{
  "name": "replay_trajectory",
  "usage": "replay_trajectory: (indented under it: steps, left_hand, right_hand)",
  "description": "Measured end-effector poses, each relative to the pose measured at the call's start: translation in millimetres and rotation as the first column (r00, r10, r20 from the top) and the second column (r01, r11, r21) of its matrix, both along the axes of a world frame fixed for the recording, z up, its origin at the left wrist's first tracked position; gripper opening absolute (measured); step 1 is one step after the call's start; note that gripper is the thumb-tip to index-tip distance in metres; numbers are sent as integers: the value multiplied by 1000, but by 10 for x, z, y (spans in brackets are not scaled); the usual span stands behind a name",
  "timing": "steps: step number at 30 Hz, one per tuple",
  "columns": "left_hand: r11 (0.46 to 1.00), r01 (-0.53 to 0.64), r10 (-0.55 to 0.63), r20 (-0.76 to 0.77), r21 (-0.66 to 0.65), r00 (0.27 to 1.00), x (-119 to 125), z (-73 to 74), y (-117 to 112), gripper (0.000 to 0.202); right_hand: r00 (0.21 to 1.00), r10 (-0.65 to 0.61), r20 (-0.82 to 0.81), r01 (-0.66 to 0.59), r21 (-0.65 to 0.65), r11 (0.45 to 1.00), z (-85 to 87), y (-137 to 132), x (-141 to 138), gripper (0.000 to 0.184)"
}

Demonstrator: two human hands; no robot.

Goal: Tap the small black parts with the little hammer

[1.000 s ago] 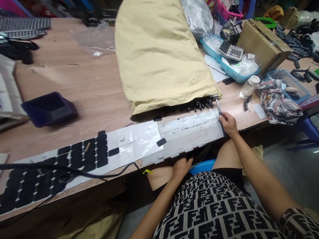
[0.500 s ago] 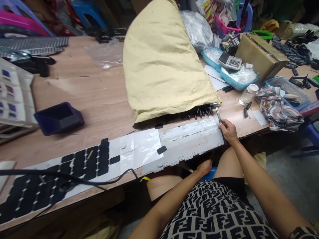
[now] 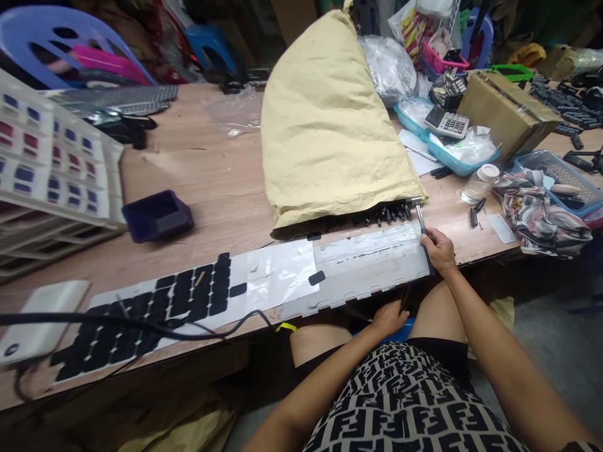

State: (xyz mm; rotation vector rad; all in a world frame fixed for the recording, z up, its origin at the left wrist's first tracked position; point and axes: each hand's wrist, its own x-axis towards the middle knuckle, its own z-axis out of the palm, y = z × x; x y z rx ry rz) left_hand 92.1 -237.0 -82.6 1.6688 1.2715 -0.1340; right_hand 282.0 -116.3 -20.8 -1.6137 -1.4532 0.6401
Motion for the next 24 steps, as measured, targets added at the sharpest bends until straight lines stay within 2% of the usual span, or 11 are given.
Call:
replay_trajectory:
  steps: [4, 7, 8, 10, 11, 12, 14, 17, 20, 22, 24]
  left_hand:
    - [995, 50, -69, 227, 88, 972, -346, 589, 91, 31]
    - [968, -248, 238, 415, -32, 878, -591, 935, 519, 42]
    - [908, -418, 374, 420, 14, 827, -656, 984, 731, 43]
    - [689, -705, 599, 416, 168, 684, -755, 984, 1208, 39]
    - [569, -788, 683, 399, 234, 612, -788, 951, 1447, 36]
    - [495, -826, 747, 354, 269, 563, -812, 909, 1670, 33]
    - [428, -856, 820, 273, 291, 503, -835, 834, 2025, 28]
    - [396, -883, 871, 200, 253, 448, -852, 814, 2254, 19]
    - [386, -879, 882, 165, 281, 441, -905, 892, 2117, 21]
    - [433, -836, 847, 164, 337, 505, -957, 936, 1888, 28]
    - [530, -748, 763, 161, 401, 626, -995, 931, 1634, 28]
  right_hand:
    - [1000, 12, -16, -11, 9, 1000, -21, 12, 4, 28]
    - [1000, 12, -25, -12, 10, 1000, -28, 15, 6, 29]
    - [1000, 14, -25, -13, 10, 1000, -25, 16, 6, 29]
    - [1000, 16, -22, -16, 10, 1000, -13, 14, 3, 28]
    - [1000, 17, -20, -17, 10, 1000, -4, 13, 0, 28]
    - [1000, 17, -18, -17, 9, 1000, 6, 10, -2, 29]
    - [1000, 16, -15, -16, 2, 1000, 26, 3, -9, 29]
    - [1000, 9, -15, -10, -15, 1000, 45, -8, -17, 30]
    - [1000, 6, -29, -6, -12, 1000, 39, -15, -20, 31]
    - [1000, 8, -30, -8, -8, 1000, 26, -16, -18, 31]
    - [1000, 6, -22, -6, -10, 1000, 15, -14, -16, 31]
